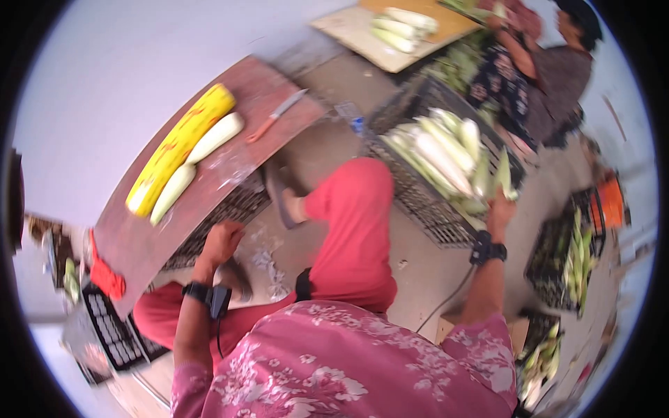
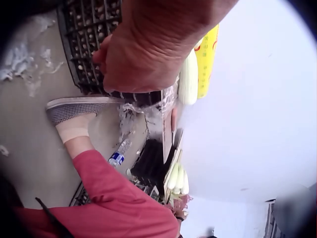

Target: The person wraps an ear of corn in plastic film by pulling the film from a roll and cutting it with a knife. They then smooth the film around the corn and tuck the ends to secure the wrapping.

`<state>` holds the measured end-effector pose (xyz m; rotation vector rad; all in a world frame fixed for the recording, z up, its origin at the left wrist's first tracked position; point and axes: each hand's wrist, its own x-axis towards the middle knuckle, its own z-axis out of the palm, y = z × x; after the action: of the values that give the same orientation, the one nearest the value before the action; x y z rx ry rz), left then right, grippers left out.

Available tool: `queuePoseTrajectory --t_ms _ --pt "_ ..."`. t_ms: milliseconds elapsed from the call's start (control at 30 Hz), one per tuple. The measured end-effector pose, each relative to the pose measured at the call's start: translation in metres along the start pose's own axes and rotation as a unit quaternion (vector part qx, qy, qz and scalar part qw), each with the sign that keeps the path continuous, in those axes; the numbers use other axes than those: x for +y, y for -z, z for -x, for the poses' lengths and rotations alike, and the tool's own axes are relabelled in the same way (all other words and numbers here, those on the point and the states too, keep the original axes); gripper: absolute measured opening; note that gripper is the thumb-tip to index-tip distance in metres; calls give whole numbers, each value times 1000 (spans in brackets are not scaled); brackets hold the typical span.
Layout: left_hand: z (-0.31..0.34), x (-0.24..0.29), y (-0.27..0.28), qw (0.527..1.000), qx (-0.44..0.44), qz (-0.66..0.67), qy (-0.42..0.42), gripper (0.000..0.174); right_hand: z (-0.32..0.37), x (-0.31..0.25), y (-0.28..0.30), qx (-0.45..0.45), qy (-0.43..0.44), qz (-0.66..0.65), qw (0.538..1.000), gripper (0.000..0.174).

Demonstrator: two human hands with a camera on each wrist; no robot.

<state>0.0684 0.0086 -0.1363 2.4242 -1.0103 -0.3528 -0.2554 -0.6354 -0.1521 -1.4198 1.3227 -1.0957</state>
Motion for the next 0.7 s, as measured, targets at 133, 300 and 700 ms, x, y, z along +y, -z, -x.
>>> queuePoseTrajectory --t_ms 133,300,700 --pt "6 -19 15 999 13 10 33 18 -18 25 8 -81 -50 222 970 47" --pt "0 -19 40 997 66 20 40 15 -42 6 9 -155 -99 322 929 63" --pt "3 -59 92 949 275 -29 151 12 8 -127 -108 -280 377 357 808 17"
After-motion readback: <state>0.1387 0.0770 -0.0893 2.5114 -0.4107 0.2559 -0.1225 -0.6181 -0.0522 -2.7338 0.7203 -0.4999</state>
